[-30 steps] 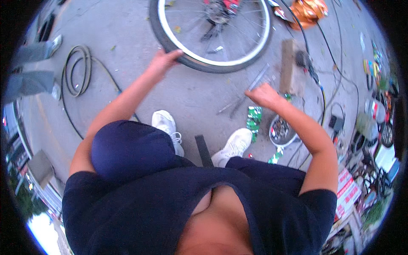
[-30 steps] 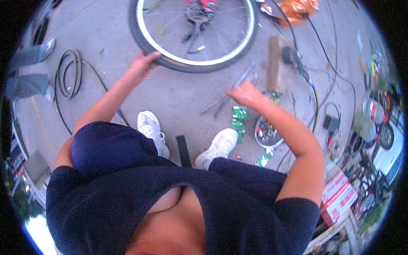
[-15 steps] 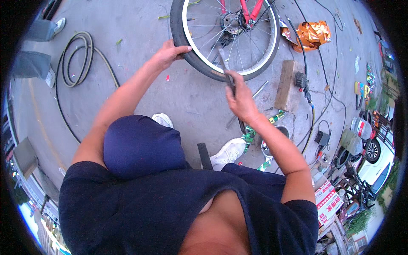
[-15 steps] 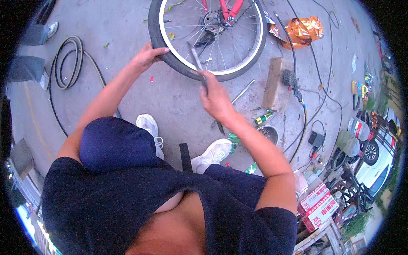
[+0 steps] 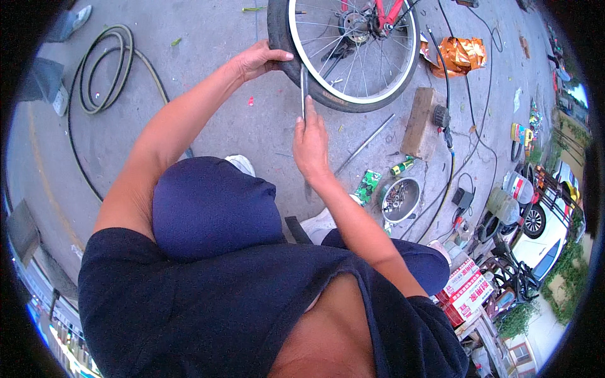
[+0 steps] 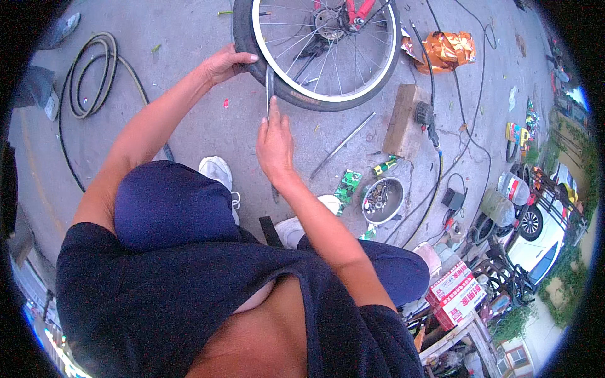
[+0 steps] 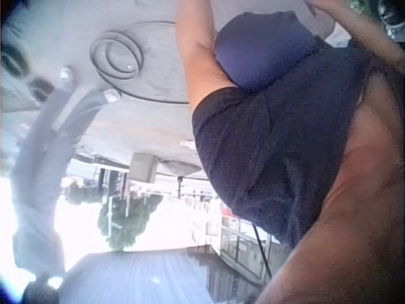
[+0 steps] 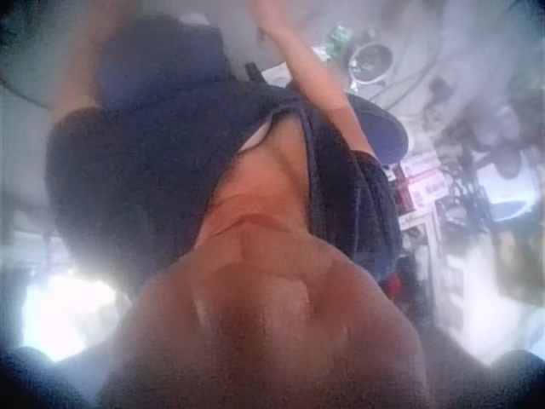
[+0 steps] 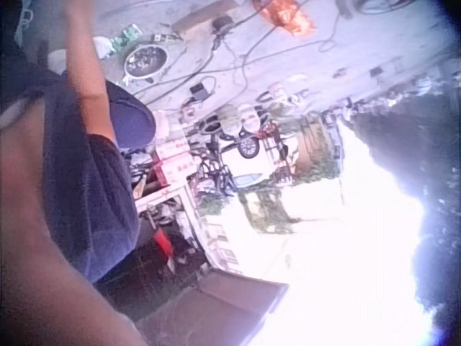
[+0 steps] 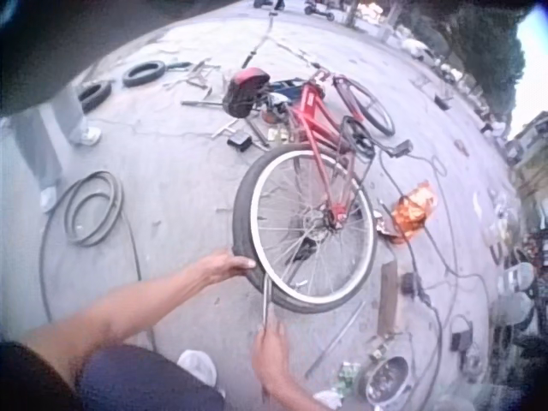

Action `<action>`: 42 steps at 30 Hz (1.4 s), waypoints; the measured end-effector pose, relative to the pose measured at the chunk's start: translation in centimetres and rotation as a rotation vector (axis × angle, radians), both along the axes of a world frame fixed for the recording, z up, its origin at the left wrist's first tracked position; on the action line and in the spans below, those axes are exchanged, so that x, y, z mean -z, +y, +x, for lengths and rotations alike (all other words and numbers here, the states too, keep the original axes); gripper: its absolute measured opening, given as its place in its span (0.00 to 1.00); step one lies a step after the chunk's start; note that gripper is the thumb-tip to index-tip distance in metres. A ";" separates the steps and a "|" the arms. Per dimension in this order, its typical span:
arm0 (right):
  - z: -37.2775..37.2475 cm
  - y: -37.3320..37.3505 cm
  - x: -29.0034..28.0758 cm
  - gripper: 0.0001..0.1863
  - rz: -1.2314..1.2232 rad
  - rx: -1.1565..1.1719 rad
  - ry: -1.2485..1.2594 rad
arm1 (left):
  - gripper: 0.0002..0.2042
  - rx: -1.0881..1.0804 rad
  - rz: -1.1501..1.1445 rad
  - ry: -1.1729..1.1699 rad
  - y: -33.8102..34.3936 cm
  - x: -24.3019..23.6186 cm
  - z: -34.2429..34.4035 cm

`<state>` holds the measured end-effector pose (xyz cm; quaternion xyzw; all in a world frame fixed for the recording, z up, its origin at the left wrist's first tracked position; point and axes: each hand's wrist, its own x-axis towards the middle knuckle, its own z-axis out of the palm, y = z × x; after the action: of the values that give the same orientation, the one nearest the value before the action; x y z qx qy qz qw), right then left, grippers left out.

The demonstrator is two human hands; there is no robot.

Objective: The person removes the tire from a bicycle wheel using a tire lever, then removes the inner tube. Another person assists by inspecting the tube.

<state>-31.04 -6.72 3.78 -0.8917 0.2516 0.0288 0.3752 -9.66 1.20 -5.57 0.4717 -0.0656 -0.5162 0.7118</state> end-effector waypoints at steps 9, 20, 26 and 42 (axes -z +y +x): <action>1.5 2.2 -1.9 0.26 -0.049 0.069 -0.027 | 0.20 0.074 -0.066 -0.008 -0.1 -1.9 -0.2; 3.7 -4.0 -6.5 0.26 0.369 0.083 0.387 | 0.22 0.033 -0.051 -0.040 -0.8 -1.1 -2.6; 7.1 -8.9 -10.6 0.27 0.853 0.036 0.685 | 0.26 0.052 -0.043 -0.037 -1.0 -1.5 -2.9; 15.9 -19.7 -17.5 0.04 -1.132 -1.070 0.142 | 0.25 -0.006 -0.062 0.032 -1.5 -4.2 -3.3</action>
<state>-15.11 -26.46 21.31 -0.9434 -0.2126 0.1300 -0.2188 -12.93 -0.34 -1.37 0.4415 -0.0688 -0.5193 0.7285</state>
